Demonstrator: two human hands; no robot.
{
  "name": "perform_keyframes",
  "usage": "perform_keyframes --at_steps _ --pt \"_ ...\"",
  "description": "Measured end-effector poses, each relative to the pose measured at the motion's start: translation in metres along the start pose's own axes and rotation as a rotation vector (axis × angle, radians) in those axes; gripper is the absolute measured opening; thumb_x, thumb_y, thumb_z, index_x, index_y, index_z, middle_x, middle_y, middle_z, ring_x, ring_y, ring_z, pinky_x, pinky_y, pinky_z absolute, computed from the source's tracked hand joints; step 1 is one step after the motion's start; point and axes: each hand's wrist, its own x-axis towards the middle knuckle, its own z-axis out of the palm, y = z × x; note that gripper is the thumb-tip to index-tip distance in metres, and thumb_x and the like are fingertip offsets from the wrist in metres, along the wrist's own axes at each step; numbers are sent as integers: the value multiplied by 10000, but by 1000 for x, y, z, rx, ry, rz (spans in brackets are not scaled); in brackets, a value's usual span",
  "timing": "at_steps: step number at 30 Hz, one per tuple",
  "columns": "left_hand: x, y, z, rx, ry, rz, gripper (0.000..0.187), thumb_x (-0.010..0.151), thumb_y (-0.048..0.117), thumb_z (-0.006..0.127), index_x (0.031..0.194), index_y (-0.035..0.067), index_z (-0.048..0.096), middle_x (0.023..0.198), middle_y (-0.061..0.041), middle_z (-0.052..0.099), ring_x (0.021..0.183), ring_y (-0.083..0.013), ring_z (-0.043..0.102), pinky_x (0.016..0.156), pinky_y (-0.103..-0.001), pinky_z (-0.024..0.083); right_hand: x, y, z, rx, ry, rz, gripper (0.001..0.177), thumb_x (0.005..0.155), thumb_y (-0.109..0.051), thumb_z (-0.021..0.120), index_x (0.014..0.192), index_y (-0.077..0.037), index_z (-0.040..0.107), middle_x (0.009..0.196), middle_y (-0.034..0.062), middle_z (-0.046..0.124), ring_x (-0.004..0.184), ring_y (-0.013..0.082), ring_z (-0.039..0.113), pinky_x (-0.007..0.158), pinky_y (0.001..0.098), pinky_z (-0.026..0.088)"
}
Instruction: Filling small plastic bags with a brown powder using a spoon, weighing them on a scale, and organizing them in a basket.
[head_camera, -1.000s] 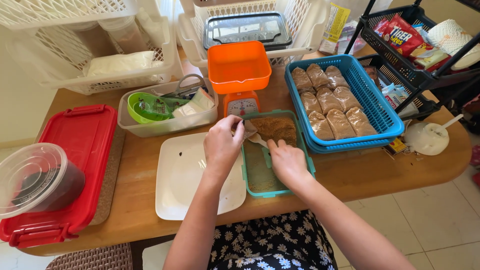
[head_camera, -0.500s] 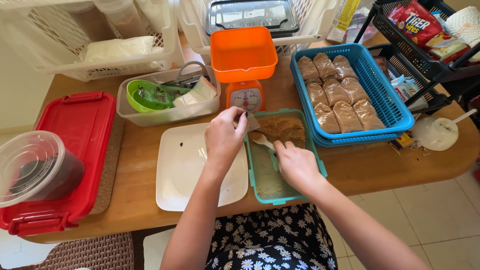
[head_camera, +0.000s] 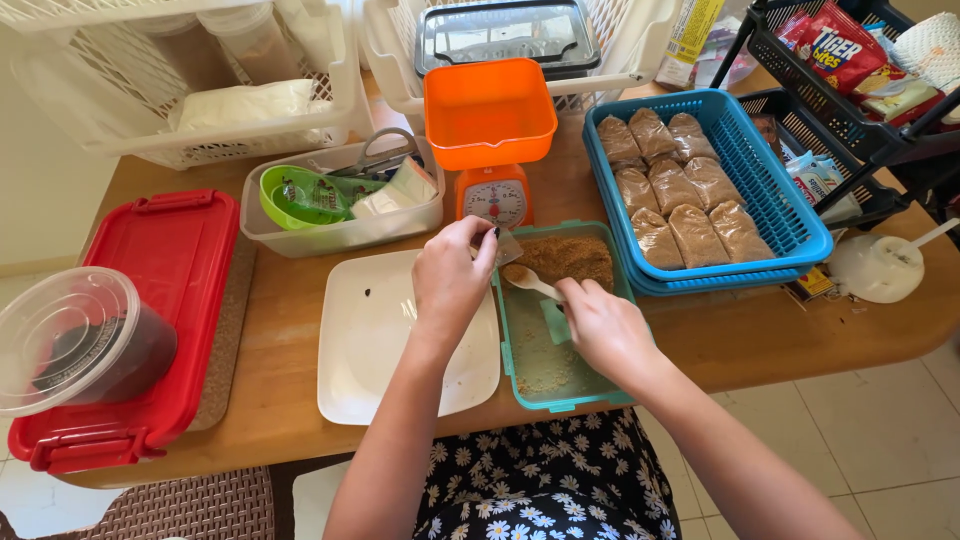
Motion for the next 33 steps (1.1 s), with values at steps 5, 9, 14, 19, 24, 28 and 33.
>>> perform_keyframes --at_steps 5,9,14,19,24,28,33 --pt "0 -1 -1 19 -3 -2 186 1065 392 641 1158 315 782 1009 25 820 1032 -269 811 909 -491 648 -20 0 -27 35 20 46 210 1103 -267 569 1301 -243 638 881 32 620 726 357 782 656 479 662" --pt "0 2 -3 43 -15 -1 197 1072 400 632 1165 316 784 1021 30 823 1053 -258 811 918 -478 648 -25 2 -61 47 35 103 259 1094 -297 560 1346 -324 614 897 40 623 789 376 789 688 525 658" --pt "4 0 3 52 -21 11 212 1075 399 626 1172 307 790 1021 16 829 1045 -278 814 916 -487 649 -15 0 -108 10 84 86 247 1104 -318 556 1342 -337 619 893 39 613 796 367 787 698 515 658" --pt "5 3 6 70 -33 11 223 1066 427 629 1173 318 790 1026 15 833 1062 -285 813 926 -497 651 -3 -2 -120 -50 155 31 213 1103 -321 572 1309 -322 630 867 42 592 759 371 772 672 510 653" --pt "4 8 5 61 -65 -10 236 1069 421 610 1188 322 788 1052 2 836 1073 -305 811 938 -507 652 5 -9 -122 -164 183 -61 126 1076 -322 596 1192 -325 645 841 -6 596 760 297 780 646 445 634" --pt "3 13 7 67 -74 -4 234 1067 420 610 1185 325 788 1061 7 837 1077 -298 812 937 -497 655 19 -8 -115 -221 213 -119 55 1080 -300 594 1055 -285 641 826 -7 583 730 288 768 619 413 617" --pt "3 14 11 69 -77 -12 230 1074 419 605 1189 332 784 1061 39 828 1068 -250 814 935 -463 658 58 0 -88 -341 329 -329 92 922 -233 697 886 -317 687 814 -23 601 695 249 715 720 423 506"
